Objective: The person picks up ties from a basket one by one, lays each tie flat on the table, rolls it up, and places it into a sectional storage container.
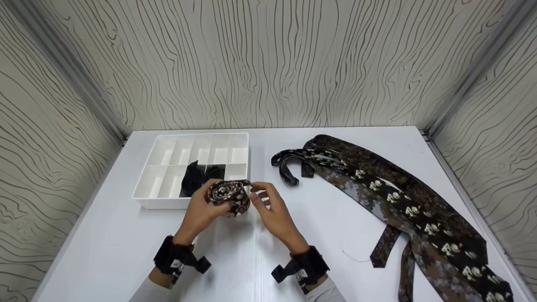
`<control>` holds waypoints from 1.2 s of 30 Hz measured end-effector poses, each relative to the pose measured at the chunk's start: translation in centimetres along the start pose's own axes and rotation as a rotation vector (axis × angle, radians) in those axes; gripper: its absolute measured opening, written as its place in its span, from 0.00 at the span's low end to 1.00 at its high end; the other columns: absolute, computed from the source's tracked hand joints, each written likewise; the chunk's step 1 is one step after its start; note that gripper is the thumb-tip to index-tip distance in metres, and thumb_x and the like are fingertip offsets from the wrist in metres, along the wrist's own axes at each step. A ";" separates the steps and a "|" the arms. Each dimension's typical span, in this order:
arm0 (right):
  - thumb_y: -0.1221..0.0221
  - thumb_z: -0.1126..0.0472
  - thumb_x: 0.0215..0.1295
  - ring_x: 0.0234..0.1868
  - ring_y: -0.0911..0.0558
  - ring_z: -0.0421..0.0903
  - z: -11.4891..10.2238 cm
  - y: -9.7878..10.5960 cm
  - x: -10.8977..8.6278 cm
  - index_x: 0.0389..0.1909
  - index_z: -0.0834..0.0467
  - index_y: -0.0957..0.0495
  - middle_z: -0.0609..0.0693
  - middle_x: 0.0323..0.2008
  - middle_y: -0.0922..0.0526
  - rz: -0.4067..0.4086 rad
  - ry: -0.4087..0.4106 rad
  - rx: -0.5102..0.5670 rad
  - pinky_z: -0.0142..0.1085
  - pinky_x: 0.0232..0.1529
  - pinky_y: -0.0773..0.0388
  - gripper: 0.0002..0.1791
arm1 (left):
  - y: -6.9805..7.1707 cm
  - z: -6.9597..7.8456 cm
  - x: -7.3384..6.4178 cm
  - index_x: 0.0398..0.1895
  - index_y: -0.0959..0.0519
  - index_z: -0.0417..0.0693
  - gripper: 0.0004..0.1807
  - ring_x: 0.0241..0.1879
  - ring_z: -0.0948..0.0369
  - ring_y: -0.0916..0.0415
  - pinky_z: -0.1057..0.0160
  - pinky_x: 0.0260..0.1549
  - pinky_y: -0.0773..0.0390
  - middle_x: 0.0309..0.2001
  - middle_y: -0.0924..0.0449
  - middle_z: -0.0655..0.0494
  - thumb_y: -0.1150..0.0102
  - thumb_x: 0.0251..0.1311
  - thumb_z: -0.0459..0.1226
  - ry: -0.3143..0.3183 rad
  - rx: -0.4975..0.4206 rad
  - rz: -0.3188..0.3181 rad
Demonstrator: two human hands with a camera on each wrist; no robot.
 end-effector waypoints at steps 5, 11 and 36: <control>0.42 0.57 0.81 0.49 0.17 0.47 1.5 -0.7 2.2 0.67 0.62 0.26 0.59 0.56 0.18 0.089 -0.073 -0.074 0.33 0.45 0.21 0.21 | 1.2 0.4 2.1 0.56 0.18 0.50 0.30 0.52 0.53 0.17 0.49 0.56 0.17 0.52 0.13 0.49 0.23 0.45 0.36 -0.008 0.077 0.175; 0.38 0.56 0.77 0.35 0.17 0.44 3.0 -1.8 4.1 0.64 0.61 0.25 0.56 0.46 0.15 0.108 -0.151 -0.142 0.34 0.36 0.22 0.21 | 0.6 -0.7 4.2 0.54 0.20 0.42 0.27 0.50 0.52 0.17 0.50 0.55 0.17 0.49 0.14 0.46 0.23 0.48 0.38 0.057 0.041 0.289; 0.40 0.64 0.75 0.31 0.14 0.55 2.9 -2.3 4.7 0.61 0.62 0.24 0.55 0.43 0.15 0.082 -0.142 -0.134 0.31 0.27 0.26 0.17 | -2.4 -0.2 4.8 0.56 0.22 0.35 0.33 0.52 0.46 0.29 0.50 0.50 0.20 0.53 0.24 0.40 0.20 0.48 0.41 -0.039 0.592 0.232</control>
Point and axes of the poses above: each hand's wrist, its own x-axis towards the middle knuckle, its own y-axis out of the back of the hand, z = x × y, the point moved 6 cm from there along x, towards the middle knuckle
